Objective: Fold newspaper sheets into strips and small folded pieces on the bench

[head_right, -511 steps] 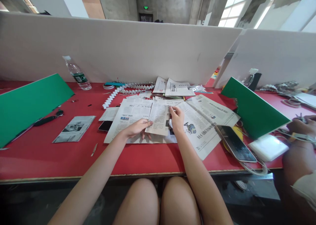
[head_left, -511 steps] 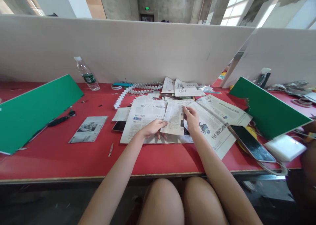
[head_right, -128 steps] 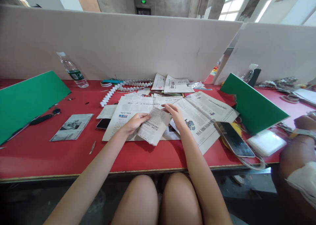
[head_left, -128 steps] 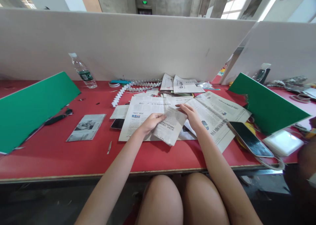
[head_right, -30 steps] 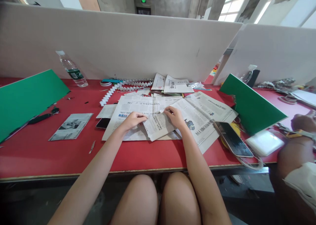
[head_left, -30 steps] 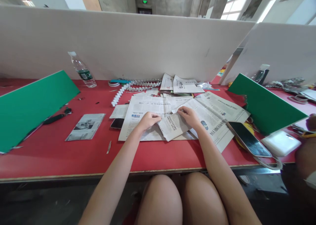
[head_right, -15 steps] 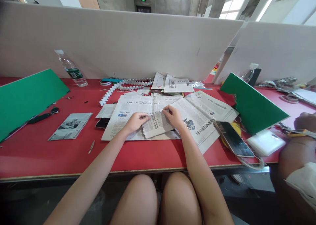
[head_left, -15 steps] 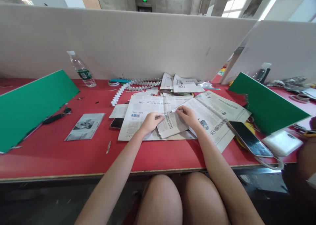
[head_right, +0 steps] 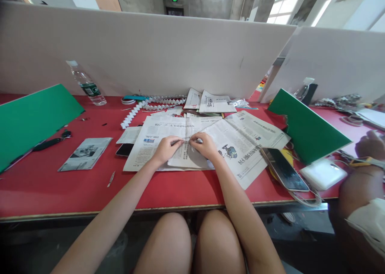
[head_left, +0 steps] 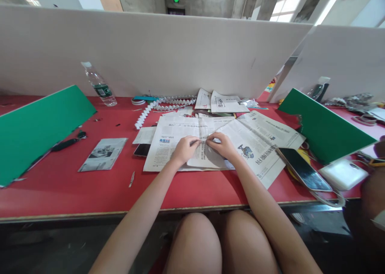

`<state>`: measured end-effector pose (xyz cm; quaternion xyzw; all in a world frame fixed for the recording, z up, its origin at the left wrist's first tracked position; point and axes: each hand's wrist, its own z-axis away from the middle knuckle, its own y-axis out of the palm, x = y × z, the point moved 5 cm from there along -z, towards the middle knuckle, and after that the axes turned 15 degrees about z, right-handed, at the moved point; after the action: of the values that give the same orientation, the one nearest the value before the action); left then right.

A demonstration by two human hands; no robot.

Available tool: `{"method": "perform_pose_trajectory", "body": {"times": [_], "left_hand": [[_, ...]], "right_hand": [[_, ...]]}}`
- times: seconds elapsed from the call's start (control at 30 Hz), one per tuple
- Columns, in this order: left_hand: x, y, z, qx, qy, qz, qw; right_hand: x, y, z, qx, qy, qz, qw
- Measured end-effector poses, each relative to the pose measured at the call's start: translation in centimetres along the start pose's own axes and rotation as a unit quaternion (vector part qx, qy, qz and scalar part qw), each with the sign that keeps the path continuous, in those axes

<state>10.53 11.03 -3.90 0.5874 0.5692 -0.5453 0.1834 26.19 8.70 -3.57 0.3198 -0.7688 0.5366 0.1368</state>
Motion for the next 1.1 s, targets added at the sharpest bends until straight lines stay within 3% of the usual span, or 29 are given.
{"method": "perform_pose_trajectory", "body": {"times": [0.2,0.33,0.4,0.5,0.63,0.73,0.97,1.1], "left_hand": [[0.3,-2.1,-0.2,-0.080,-0.011,-0.020,0.997],[0.8,-3.9,-0.2,-0.160,-0.047,0.008,0.986],[1.1,-4.3,-0.1,-0.180,-0.072,0.036,0.980],[1.2,-3.5,-0.2,-0.143,-0.089,0.070,0.983],[0.9,-2.4,-0.1,-0.102,-0.086,0.081,0.988],[0.9,-2.1,-0.1,-0.094,-0.089,0.075,0.989],[1.2,-2.7,-0.2,-0.111,-0.096,0.051,0.988],[1.3,-3.6,-0.1,-0.147,-0.096,0.038,0.984]], "right_hand": [[-1.6,-0.7,0.1,-0.021,0.031,0.027,0.999],[-3.4,-1.5,0.3,-0.045,0.095,0.084,0.991],[-3.7,-1.7,0.3,-0.063,0.119,0.057,0.989],[-3.0,-1.7,0.3,-0.085,0.121,-0.039,0.988],[-1.6,-0.8,0.3,-0.030,0.093,-0.081,0.992],[-1.7,-0.2,0.4,-0.007,0.103,-0.073,0.992],[-2.5,-0.5,0.4,-0.035,0.104,-0.003,0.994],[-3.6,-1.6,0.5,-0.077,0.140,0.050,0.986]]}}
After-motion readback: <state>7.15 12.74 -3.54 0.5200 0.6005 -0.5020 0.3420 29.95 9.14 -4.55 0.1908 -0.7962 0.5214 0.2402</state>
